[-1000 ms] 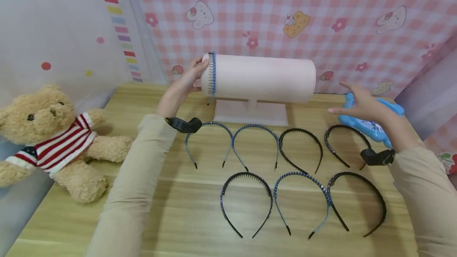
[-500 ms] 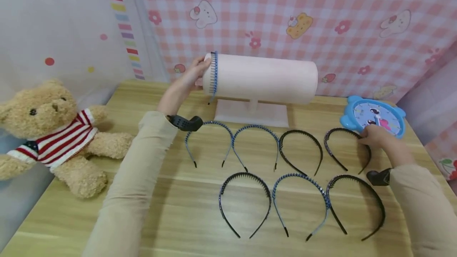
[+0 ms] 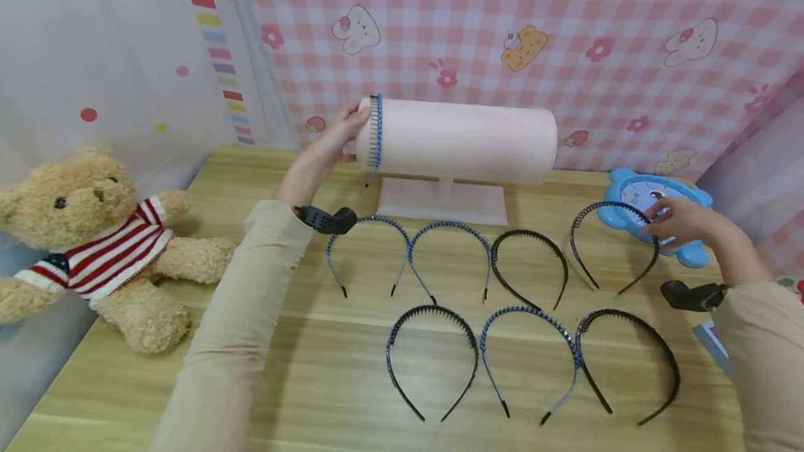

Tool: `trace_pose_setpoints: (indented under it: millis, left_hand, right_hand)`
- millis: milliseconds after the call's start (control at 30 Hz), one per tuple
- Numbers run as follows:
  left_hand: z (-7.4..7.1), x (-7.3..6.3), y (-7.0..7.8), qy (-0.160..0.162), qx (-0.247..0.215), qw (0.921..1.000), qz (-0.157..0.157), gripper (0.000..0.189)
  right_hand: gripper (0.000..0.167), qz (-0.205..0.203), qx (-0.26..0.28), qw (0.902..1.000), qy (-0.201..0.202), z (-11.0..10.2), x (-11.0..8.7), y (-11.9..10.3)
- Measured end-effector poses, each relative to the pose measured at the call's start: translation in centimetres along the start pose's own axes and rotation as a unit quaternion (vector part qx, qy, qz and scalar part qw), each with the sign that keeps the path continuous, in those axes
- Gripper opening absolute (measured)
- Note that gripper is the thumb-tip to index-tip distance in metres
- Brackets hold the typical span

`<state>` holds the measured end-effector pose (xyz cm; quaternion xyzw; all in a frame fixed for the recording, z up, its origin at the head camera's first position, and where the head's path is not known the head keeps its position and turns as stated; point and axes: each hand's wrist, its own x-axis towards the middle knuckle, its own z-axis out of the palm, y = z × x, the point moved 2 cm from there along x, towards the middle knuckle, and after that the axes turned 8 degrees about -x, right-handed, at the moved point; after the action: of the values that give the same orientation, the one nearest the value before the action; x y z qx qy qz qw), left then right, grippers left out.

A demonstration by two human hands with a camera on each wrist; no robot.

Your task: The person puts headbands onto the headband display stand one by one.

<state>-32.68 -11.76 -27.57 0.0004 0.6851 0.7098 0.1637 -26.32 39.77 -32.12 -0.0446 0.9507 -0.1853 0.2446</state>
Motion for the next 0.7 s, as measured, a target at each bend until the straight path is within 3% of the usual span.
trace_pose_setpoints:
  millis: [100, 267, 400, 700]
  left_hand:
    - [0.0, 0.0, -0.1, 0.000, -0.004, 1.0000, -0.003, 0.060]
    - [-0.2, 0.1, -0.2, 0.007, -0.013, 0.9998, -0.010, 0.060]
    - [-0.3, 0.1, -0.3, 0.008, -0.010, 0.9999, -0.007, 0.060]
    - [-0.2, 0.0, -0.1, -0.006, -0.004, 1.0000, -0.001, 0.061]
  right_hand:
    - [0.054, -0.003, 0.019, 0.9998, 0.002, -0.8, -0.5, -0.3]
    - [0.065, 0.005, 0.062, 0.9971, 0.045, -1.5, -0.7, -1.7]
    - [0.071, 0.003, 0.096, 0.9918, 0.084, -2.0, -0.6, -3.9]
    - [0.066, -0.026, 0.125, 0.9711, 0.202, -2.8, -0.9, -10.0]
